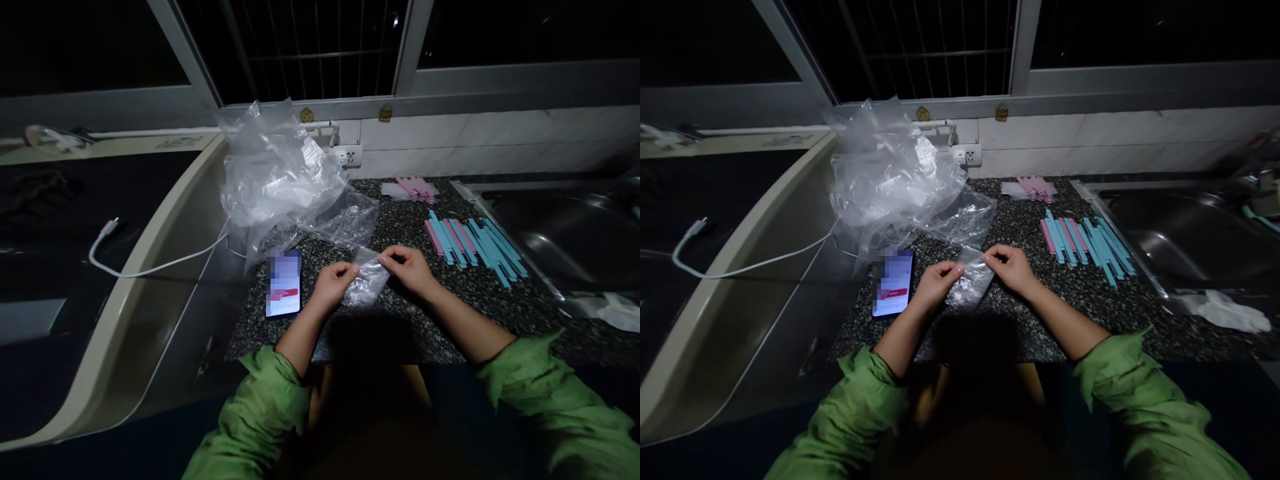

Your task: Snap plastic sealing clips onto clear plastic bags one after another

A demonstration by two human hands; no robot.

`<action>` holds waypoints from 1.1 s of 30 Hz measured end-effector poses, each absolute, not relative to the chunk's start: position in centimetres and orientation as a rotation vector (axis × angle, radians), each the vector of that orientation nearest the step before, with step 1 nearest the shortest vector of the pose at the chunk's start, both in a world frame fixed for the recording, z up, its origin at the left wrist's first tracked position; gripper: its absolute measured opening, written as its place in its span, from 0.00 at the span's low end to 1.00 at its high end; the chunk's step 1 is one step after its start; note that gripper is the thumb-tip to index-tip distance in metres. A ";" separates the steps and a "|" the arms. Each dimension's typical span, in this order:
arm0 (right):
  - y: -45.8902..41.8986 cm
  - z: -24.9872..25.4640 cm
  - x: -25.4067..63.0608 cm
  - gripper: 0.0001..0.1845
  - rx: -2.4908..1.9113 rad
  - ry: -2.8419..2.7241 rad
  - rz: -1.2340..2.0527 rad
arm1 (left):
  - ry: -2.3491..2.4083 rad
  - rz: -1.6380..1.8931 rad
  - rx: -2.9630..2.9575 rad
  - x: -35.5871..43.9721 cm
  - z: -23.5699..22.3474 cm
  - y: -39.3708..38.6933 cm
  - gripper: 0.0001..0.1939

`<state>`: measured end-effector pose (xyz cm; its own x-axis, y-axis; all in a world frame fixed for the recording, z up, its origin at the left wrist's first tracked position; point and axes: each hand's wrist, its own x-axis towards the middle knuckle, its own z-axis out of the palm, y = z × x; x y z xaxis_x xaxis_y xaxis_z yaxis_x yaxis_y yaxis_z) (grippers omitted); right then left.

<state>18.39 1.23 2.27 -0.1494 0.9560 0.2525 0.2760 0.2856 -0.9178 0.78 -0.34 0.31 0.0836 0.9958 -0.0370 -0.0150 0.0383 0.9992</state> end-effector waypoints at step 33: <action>1.8 2.4 19.6 0.17 -1.159 -1.560 0.943 | 1.739 1.161 1.643 -0.9 0.2 -0.1 0.18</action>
<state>19.56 1.81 2.36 -0.1075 0.9658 0.2359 0.2399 0.2555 -0.9366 -0.94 -0.09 0.23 -0.1660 0.9645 0.2053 0.5598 -0.0792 0.8249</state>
